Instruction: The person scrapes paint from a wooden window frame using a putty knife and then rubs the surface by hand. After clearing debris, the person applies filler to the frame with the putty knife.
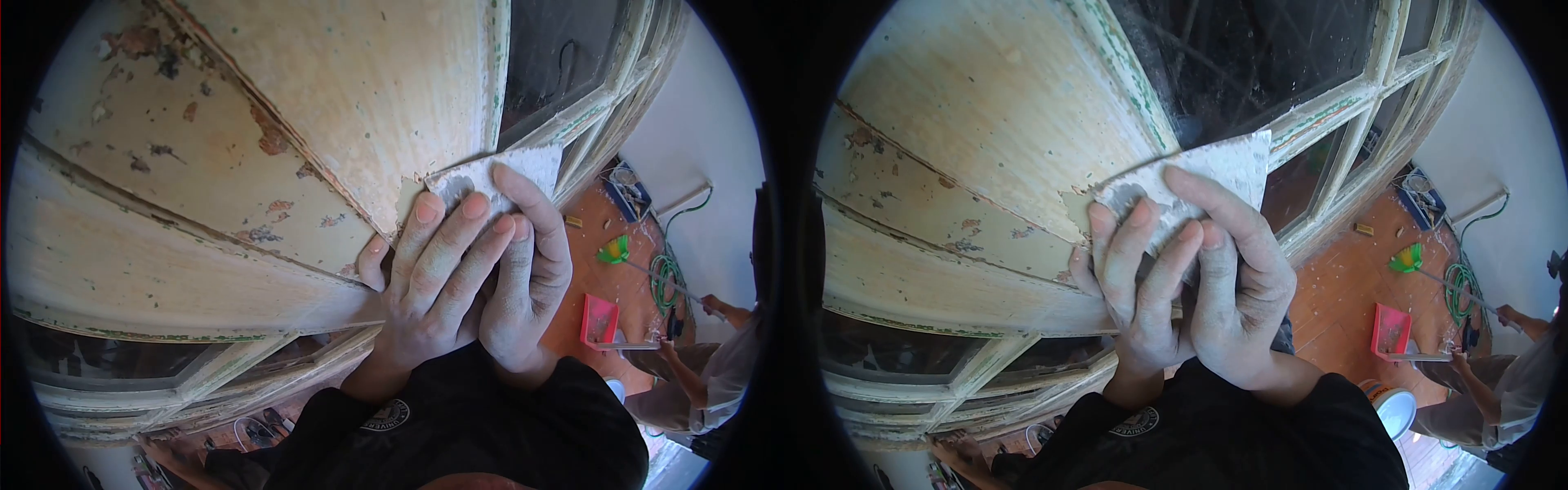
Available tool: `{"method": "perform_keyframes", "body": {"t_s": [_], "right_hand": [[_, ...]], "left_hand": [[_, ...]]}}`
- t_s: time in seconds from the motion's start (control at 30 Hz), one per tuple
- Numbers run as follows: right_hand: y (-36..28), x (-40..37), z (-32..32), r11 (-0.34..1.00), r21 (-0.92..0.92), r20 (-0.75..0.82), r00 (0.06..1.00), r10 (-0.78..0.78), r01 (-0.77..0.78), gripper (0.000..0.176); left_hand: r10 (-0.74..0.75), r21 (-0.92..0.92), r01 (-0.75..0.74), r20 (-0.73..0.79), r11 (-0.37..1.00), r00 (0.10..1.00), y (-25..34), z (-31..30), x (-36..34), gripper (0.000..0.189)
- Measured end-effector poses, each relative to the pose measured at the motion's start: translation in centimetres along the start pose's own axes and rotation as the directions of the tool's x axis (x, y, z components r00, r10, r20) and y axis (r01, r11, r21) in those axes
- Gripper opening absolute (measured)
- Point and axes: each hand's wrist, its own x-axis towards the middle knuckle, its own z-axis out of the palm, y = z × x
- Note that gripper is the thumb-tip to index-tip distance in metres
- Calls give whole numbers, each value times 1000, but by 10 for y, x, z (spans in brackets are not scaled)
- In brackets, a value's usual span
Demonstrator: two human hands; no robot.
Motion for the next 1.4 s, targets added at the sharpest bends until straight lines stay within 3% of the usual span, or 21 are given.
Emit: {"method": "perform_keyframes", "body": {"t_s": [0.17,0.27,0.33,0.5,0.57,0.7,0.77,0.97,1.07,1.13,1.2,1.23,1.3,1.4], "right_hand": [[2,-5,0,1000,-27,-26,1000,13,-14,29],[-1,-1,-2,999,-31,39,999,-14,15,29],[-3,-1,-2,998,-50,57,998,28,-25,30],[2,-3,0,999,-24,0,1000,-22,22,30],[-1,-2,-1,1000,14,103,994,-21,19,31],[0,-9,1,998,63,85,996,3,-8,31],[-2,-3,-4,999,-33,141,990,18,-14,32],[1,-6,-2,999,41,102,995,7,-11,33],[-1,-2,-2,999,26,160,986,35,-40,33],[1,-4,4,997,63,97,994,-40,34,32],[1,-5,1,996,89,87,996,-12,4,32],[2,-4,-2,999,48,91,996,-9,5,32],[3,0,-3,994,-84,66,996,-62,67,30],[2,-4,-3,998,-39,92,995,-35,39,32]], "left_hand": [[13,-14,-13,-15,1000,1000,0,-1,-4,32],[-24,29,23,41,999,999,2,-1,-6,32],[0,36,1,-37,999,999,0,4,-3,33],[24,22,-25,65,999,998,-2,-4,-5,33],[3,21,-4,40,1000,999,-1,-4,-4,34],[0,-47,0,12,999,1000,-3,-4,-7,35],[7,-8,-7,37,1000,999,-2,-4,-8,35],[52,7,-53,97,999,994,-6,-8,-7,36],[-12,-4,12,29,1000,1000,0,-5,-3,36],[10,-18,-10,23,1000,1000,-2,-7,0,36],[2,-69,0,23,998,1000,-2,-4,-4,37],[13,0,-13,111,1000,994,-1,-8,-3,37],[-3,16,0,147,1000,989,0,-12,2,37],[-21,3,21,173,1000,985,2,-11,2,38]]}}
